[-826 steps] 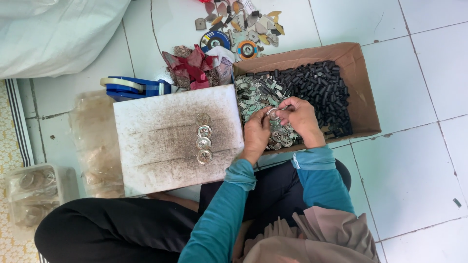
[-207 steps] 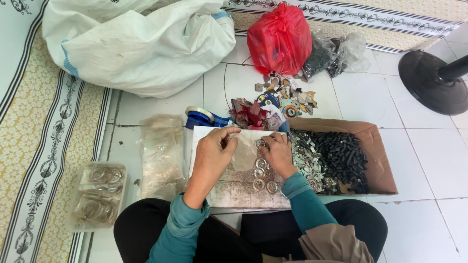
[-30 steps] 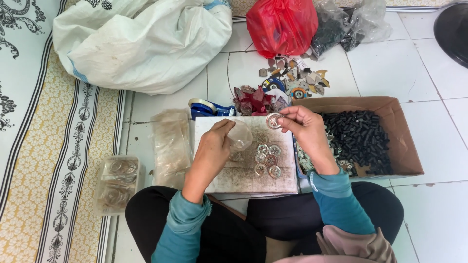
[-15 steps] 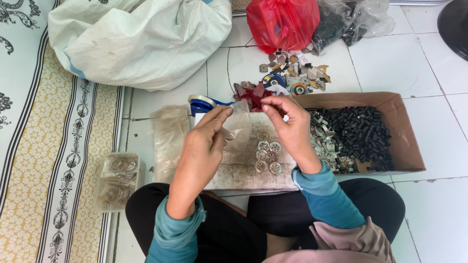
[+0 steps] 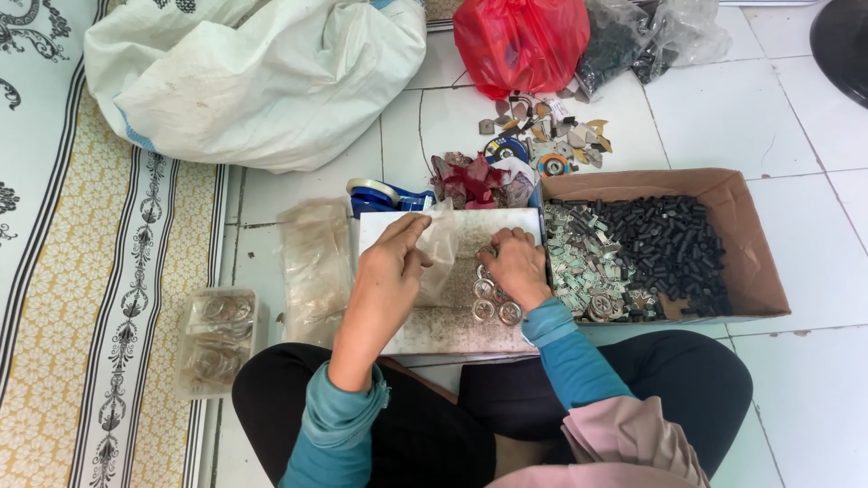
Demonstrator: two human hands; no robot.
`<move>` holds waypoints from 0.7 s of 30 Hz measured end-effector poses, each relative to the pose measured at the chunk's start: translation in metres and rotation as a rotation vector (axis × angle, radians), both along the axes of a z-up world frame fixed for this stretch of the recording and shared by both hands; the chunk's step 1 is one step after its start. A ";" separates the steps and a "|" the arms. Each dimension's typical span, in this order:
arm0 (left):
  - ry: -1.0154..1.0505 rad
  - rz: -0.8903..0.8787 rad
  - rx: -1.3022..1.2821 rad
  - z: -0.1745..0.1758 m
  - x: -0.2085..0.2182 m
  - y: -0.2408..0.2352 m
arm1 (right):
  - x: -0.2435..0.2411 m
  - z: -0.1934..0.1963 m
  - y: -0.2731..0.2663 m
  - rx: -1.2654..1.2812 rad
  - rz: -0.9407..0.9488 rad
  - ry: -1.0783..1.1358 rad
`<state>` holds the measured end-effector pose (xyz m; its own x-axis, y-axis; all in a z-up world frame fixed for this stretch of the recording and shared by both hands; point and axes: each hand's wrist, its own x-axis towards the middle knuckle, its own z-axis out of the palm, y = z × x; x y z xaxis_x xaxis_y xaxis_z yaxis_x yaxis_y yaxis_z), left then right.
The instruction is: The person sorts through various metal scraps and components, picking out specific circular metal pieces and placing them into a small plastic bag.
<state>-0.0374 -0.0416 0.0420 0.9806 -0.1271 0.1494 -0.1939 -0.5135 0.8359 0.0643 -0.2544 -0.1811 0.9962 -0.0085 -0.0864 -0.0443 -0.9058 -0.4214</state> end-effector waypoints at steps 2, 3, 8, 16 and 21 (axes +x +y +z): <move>-0.061 0.001 -0.014 0.016 -0.007 0.000 | 0.005 -0.001 -0.001 0.005 -0.011 0.046; -0.131 0.005 -0.026 0.025 -0.010 0.001 | 0.010 -0.001 -0.001 0.012 -0.019 0.083; -0.142 0.030 -0.054 0.041 -0.023 -0.002 | 0.015 -0.013 -0.007 0.149 -0.058 0.127; -0.042 0.021 -0.095 -0.014 0.001 0.007 | 0.011 0.006 -0.007 0.539 -0.161 -0.017; -0.102 0.046 -0.152 -0.006 0.002 0.005 | -0.023 0.135 0.000 1.087 0.037 -0.501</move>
<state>-0.0353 -0.0368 0.0360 0.9635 -0.0506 0.2628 -0.2610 -0.3934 0.8815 0.0410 -0.2543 -0.0457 0.9191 -0.1420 0.3676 0.3624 -0.0615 -0.9300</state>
